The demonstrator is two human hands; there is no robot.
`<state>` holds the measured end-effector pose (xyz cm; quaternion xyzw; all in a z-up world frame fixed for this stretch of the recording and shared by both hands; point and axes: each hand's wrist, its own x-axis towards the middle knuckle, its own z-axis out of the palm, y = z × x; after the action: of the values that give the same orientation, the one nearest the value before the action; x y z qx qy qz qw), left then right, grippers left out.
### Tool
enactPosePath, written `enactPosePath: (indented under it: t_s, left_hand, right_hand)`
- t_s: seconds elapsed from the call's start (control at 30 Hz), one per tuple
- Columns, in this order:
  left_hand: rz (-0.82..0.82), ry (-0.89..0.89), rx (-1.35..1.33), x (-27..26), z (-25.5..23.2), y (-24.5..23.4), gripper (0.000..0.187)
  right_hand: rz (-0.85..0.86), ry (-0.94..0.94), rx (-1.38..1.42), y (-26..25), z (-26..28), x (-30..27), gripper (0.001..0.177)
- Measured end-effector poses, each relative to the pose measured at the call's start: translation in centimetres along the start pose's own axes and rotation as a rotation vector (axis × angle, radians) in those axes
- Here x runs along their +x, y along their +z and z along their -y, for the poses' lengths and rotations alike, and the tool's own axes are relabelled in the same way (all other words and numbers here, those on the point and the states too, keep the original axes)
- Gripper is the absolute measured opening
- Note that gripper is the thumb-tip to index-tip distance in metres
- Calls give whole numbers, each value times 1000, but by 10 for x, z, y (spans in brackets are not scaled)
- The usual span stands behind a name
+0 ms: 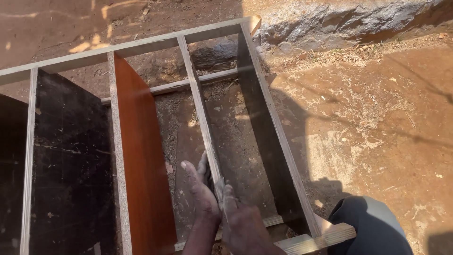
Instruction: Sanding the interior dividers and frame of a wooden shelf unit by hand using sandpaper to smooth the surfaces.
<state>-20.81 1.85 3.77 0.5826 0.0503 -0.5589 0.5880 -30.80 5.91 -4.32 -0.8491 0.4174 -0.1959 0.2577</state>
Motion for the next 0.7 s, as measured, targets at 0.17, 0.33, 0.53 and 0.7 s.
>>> enactPosePath:
  t_s: [0.17, 0.33, 0.53, 0.7]
  left_hand:
    - [268, 217, -493, 58, 47, -16, 76]
    - [-74, 173, -241, 54, 36, -24, 67]
    - [-56, 70, -126, 28, 35, -15, 69]
    - [11, 38, -321, 57, 41, -19, 76]
  right_hand:
    - [160, 392, -27, -53, 24, 93, 44]
    - [201, -293, -760, 60, 48, 112, 38]
    - [135, -534, -2108, 115, -45, 89, 27]
    - [-55, -465, -1504, 136, -26, 24, 24]
